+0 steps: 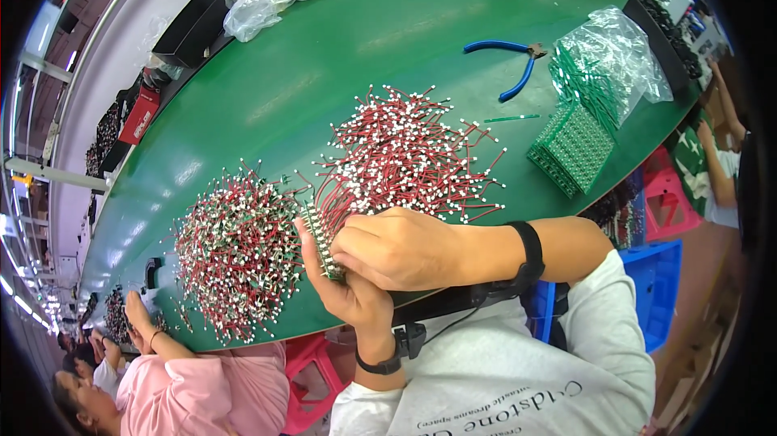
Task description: The person picks up red and white wires from a pile and inserts them one by one into the holes of a green circuit board.
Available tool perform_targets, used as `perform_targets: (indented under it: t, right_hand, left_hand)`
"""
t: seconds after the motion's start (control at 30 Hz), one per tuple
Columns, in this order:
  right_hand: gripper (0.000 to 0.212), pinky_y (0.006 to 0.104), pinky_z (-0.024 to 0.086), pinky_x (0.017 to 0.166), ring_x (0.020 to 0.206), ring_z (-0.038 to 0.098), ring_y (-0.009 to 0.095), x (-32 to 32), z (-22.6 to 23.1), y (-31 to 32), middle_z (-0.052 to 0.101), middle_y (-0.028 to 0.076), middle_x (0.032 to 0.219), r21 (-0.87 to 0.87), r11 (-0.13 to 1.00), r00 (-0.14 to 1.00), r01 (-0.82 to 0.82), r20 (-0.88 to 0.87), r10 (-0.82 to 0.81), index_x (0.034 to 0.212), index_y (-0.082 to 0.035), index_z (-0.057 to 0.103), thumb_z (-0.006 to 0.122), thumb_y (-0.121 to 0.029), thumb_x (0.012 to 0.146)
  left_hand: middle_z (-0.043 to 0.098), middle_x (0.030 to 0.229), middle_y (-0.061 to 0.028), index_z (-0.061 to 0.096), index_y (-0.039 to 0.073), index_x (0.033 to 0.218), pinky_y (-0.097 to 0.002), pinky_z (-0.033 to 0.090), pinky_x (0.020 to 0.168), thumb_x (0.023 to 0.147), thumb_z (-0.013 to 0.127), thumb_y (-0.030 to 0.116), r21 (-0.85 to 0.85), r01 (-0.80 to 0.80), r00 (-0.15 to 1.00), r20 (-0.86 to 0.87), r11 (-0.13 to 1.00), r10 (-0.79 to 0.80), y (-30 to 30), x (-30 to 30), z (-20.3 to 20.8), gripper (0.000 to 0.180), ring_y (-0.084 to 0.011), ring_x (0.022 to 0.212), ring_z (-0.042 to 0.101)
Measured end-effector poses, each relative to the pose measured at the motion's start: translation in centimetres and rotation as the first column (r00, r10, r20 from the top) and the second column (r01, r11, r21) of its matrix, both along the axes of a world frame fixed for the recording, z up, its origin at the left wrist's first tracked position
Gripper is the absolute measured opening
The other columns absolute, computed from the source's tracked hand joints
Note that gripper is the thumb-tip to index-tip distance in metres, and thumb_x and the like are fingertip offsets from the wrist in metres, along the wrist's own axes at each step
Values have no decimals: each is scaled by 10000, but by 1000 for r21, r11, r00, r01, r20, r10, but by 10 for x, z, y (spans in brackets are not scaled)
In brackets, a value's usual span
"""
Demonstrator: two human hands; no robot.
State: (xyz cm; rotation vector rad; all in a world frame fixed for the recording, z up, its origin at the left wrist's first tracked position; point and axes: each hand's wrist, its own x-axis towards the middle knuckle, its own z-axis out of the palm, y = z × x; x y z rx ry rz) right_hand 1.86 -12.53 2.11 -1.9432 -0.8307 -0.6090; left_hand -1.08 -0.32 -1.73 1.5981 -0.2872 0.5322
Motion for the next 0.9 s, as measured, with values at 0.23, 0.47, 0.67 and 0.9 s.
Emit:
perform_targets:
  t: [0.23, 0.47, 0.67, 0.9]
  right_hand:
    - [112, 361, 497, 475, 555, 605, 268, 0, -2, 0, 565, 86, 703, 2, 998, 998, 58, -22, -58, 818, -25, 559, 669, -29, 796]
    - [113, 356, 494, 489, 578, 614, 261, 2, 0, 5, 579, 83, 716, 36, 996, 996, 79, -48, -77, 828, -38, 578, 684, -52, 794]
    - [126, 365, 504, 598, 725, 610, 258, 19, -1, -20, 574, 75, 804, -114, 990, 997, 79, 28, -76, 876, -64, 625, 700, -122, 792]
    - [65, 414, 521, 724, 947, 587, 267, 24, -18, -18, 567, 99, 921, -546, 831, 985, -110, -171, 17, 775, -70, 672, 620, -100, 751]
  left_hand:
    - [322, 1497, -286, 369, -50, 1394, -461, 263, 1138, 854, 359, -140, 106, 14, 999, 27, 994, -17, 6, 3, 0, 547, -380, 1398, 331]
    - [335, 1496, -270, 372, -57, 1395, -454, 267, 1140, 809, 363, -160, -12, 14, 1000, -18, 1000, -14, 7, 5, 2, 595, -354, 1397, 334]
    - [410, 1427, -213, 219, 18, 1492, -454, 484, 988, 745, 350, -166, -361, -86, 994, -91, 929, 57, 39, 14, 19, 780, -316, 1229, 513]
    - [454, 1373, -207, 235, 79, 1501, -480, 526, 925, 755, 335, -144, -398, -151, 984, -146, 905, 100, 50, 12, 25, 785, -319, 1173, 556]
